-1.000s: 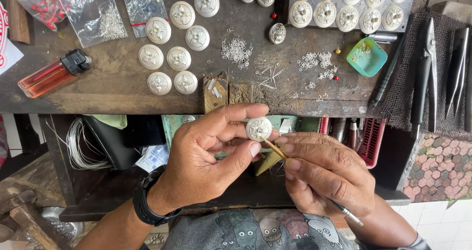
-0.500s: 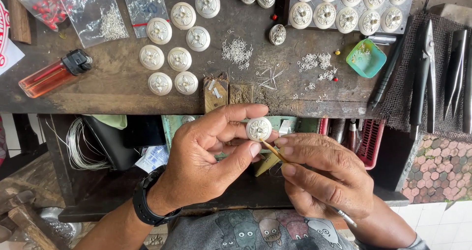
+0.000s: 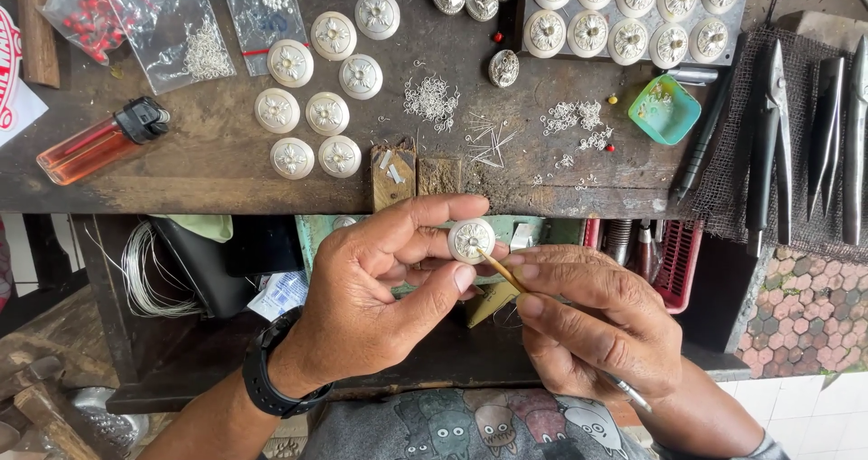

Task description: Using tweezers and a stylus to precisely place tiny silver decorative elements onto a circular jewelry base at a workbench.

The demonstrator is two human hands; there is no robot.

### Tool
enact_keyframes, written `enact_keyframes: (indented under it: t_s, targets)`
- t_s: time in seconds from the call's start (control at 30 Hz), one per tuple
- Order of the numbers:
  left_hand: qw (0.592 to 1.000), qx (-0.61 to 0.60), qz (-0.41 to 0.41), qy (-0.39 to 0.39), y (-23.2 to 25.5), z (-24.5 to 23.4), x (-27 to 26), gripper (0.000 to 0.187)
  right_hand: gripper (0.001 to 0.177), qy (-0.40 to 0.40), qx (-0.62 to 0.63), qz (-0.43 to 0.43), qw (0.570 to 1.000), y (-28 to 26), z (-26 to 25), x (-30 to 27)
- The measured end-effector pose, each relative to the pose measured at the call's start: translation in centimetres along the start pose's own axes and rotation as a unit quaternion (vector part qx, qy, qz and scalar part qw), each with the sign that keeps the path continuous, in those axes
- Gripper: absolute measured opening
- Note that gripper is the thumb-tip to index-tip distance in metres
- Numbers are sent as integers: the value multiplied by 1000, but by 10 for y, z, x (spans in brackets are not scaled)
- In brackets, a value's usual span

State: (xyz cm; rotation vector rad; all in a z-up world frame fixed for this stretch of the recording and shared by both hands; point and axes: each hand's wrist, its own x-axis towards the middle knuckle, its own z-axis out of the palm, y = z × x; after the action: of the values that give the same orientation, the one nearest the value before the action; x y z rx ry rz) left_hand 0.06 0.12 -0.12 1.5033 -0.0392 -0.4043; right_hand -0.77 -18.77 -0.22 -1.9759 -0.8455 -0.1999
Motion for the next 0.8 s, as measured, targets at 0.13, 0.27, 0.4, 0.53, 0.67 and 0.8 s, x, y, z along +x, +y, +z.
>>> enact_keyframes:
  t_s: [0.13,0.27,0.4,0.53,0.67,0.8]
  targets:
    - [1000,-12,2,-4,0,0,0,36,12,-11,9,5,1000,1,-2,-2]
    - [1000,-14,-18,-4,0,0,0,37,9,-3,12,6,1000,0,-2,-1]
    - [999,-12,-33,-2,0,0,0,37,6,5,17,5,1000,0,0,0]
    - [1000,-20,-17,-1,0,0,0,36,6,-7,7,-1,1000,1,-2,1]
    - [999,-21,-26,-3,1,0,0,36,6,4,27,3,1000,0,-1,0]
    - [1000,-25,-16,-4,1,0,0,36,12,-22,41,23,999,-3,-8,-1]
